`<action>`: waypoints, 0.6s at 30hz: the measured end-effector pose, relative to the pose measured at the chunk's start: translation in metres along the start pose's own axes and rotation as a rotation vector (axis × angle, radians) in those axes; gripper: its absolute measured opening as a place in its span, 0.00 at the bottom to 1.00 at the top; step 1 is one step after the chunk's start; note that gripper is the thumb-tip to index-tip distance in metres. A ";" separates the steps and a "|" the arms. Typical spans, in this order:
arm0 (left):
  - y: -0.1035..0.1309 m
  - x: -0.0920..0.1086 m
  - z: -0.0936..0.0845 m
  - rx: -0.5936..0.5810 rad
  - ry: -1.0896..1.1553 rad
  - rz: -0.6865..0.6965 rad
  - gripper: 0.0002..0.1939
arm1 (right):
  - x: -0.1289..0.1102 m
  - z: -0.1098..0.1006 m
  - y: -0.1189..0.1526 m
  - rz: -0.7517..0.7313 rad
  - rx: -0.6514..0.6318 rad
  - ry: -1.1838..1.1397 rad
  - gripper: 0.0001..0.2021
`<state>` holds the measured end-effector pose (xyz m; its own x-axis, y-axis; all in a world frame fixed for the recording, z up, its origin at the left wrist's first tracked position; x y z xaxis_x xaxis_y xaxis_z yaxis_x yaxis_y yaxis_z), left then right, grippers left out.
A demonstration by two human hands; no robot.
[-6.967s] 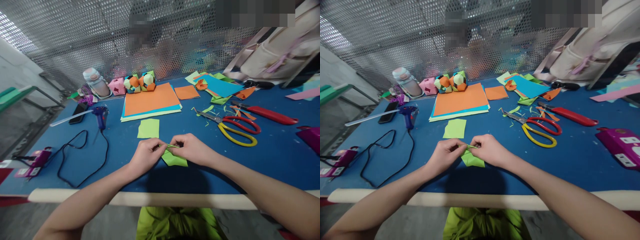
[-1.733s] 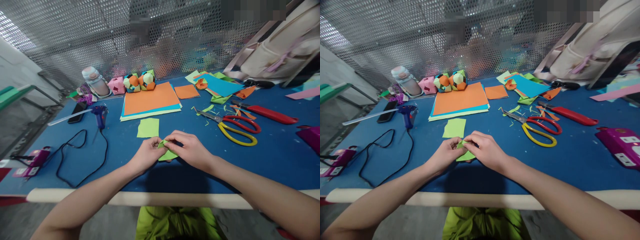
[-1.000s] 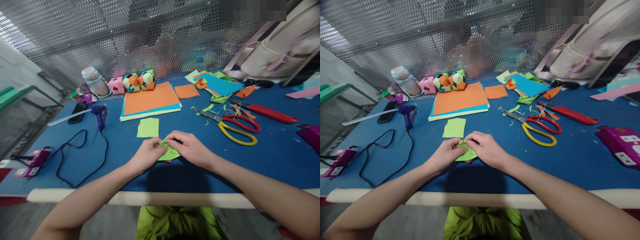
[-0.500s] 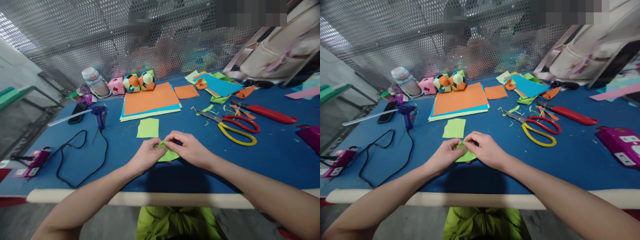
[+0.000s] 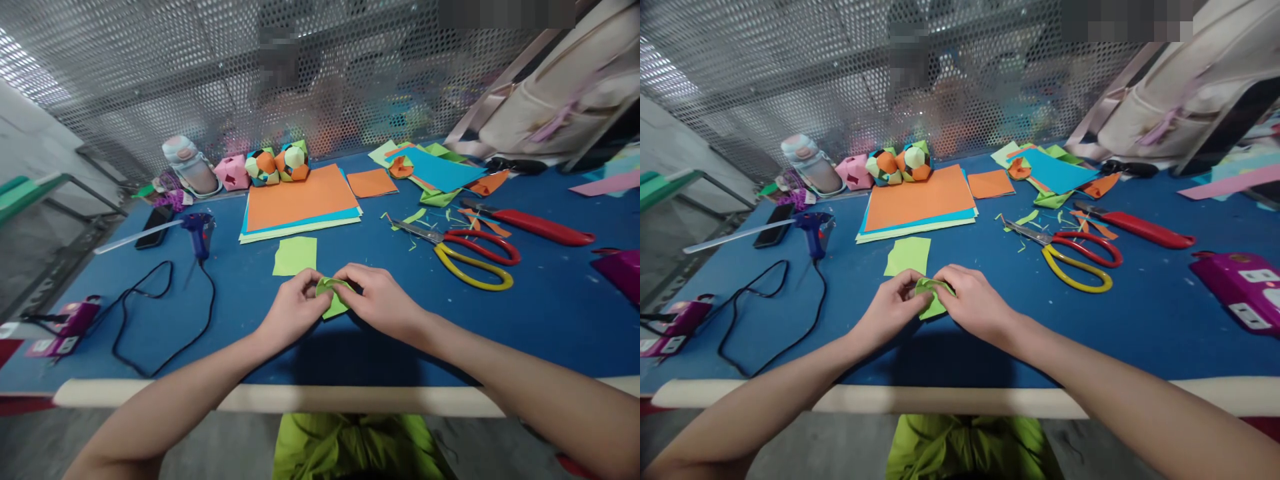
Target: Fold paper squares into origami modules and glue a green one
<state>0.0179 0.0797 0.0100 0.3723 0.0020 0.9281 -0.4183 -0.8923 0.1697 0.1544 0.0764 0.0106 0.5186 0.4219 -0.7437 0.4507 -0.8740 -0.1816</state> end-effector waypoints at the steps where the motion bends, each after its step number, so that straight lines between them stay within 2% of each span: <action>1: 0.001 0.001 -0.001 0.006 -0.021 0.012 0.07 | 0.000 0.000 0.000 -0.009 0.000 0.014 0.07; 7: 0.002 0.009 -0.010 0.053 -0.123 0.095 0.06 | 0.001 -0.001 0.000 -0.049 -0.009 0.057 0.07; 11: 0.001 0.012 -0.014 0.063 -0.131 0.102 0.08 | -0.001 0.000 0.001 -0.086 -0.023 0.084 0.07; 16: -0.002 0.008 -0.018 0.068 0.206 0.012 0.10 | 0.000 0.001 0.002 -0.097 -0.046 0.087 0.07; 18: -0.002 0.008 -0.019 0.069 0.249 0.019 0.10 | 0.001 0.002 0.001 -0.068 -0.052 0.075 0.07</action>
<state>0.0061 0.0902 0.0231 0.1457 0.0890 0.9853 -0.3626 -0.9218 0.1369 0.1545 0.0755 0.0085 0.5374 0.4986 -0.6801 0.5228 -0.8298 -0.1952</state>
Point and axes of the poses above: each hand's wrist, its own y-axis away from the middle knuckle, its own z-axis out of the palm, x = y × z, the point moved 4 cm from there along -y, towards the middle knuckle, and after that the axes turned 9 degrees about -x, right-handed, at the moved point
